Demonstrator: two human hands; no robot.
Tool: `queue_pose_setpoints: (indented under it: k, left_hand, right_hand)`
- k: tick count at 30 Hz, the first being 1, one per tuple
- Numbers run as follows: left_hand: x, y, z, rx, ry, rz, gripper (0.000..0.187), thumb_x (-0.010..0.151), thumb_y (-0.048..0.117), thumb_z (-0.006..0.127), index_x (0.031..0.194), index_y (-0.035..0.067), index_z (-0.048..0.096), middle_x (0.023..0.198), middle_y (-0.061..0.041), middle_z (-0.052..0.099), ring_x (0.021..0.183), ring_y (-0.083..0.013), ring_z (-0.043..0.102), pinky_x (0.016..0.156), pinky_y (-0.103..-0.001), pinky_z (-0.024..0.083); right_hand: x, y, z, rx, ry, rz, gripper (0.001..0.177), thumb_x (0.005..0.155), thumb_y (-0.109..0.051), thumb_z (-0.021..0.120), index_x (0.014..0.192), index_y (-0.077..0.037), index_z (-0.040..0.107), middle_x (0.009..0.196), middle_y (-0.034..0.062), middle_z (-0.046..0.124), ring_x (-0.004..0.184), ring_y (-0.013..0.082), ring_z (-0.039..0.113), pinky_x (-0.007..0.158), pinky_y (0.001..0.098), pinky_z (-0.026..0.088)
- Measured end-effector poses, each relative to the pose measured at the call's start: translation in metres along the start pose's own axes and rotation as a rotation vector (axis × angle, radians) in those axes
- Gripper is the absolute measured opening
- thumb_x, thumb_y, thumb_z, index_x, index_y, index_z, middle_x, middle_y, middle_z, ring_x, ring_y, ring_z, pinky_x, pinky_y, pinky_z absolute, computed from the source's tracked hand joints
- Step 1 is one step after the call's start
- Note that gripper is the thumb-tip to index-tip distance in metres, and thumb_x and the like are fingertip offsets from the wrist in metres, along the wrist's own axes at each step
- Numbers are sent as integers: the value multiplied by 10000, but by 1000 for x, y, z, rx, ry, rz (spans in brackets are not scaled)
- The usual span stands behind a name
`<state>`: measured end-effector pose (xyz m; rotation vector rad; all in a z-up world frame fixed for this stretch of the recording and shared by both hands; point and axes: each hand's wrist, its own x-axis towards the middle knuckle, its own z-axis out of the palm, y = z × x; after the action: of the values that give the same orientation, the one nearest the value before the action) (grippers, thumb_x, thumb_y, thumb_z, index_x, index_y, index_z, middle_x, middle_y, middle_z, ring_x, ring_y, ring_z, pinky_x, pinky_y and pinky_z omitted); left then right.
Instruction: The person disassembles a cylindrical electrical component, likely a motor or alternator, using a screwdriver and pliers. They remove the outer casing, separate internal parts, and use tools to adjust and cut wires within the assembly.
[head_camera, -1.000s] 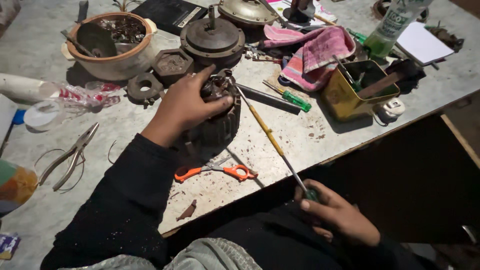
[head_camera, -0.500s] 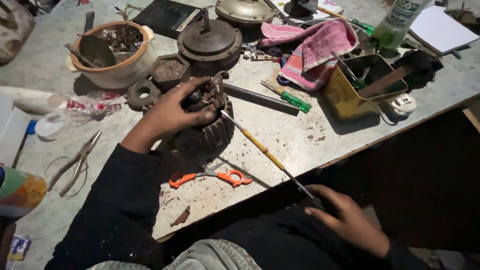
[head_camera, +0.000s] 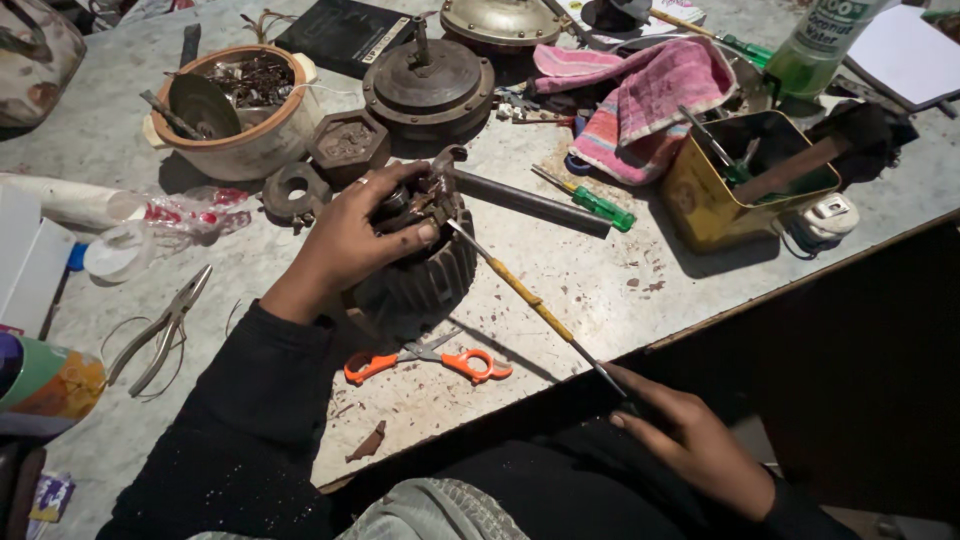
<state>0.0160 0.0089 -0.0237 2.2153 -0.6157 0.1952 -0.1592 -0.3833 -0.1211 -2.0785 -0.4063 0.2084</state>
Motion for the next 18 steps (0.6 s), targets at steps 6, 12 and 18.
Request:
queue_pose_setpoints:
  k: [6, 12, 18]
  left_hand:
    - [2, -8, -3, -9, -32, 63, 687, 965, 604, 592, 1494, 166, 564, 1449, -146, 633, 1381, -297, 584, 1143, -403, 438]
    - [0, -14, -12, -163, -168, 143, 841, 900, 587, 670, 1540, 86, 452, 1500, -195, 530, 1408, -330, 527, 1153, -424, 416]
    - [5, -23, -13, -165, -197, 164, 852, 847, 491, 708, 1546, 80, 449, 1524, -198, 521, 1422, -331, 507, 1163, -429, 401]
  right_hand:
    - [-1, -20, -9, -156, -52, 187, 662, 865, -232, 723, 1494, -161, 529, 1321, 115, 736, 1151, 215, 724, 972, 344, 562]
    - [-15, -48, -43, -258, -68, 441, 698, 847, -291, 741, 1509, -243, 525, 1256, 69, 791, 1074, 193, 750, 954, 334, 572]
    - [-20, -60, -38, -250, 5, 321, 672, 812, -304, 780, 1448, -216, 583, 1285, 61, 764, 1117, 213, 715, 962, 363, 577]
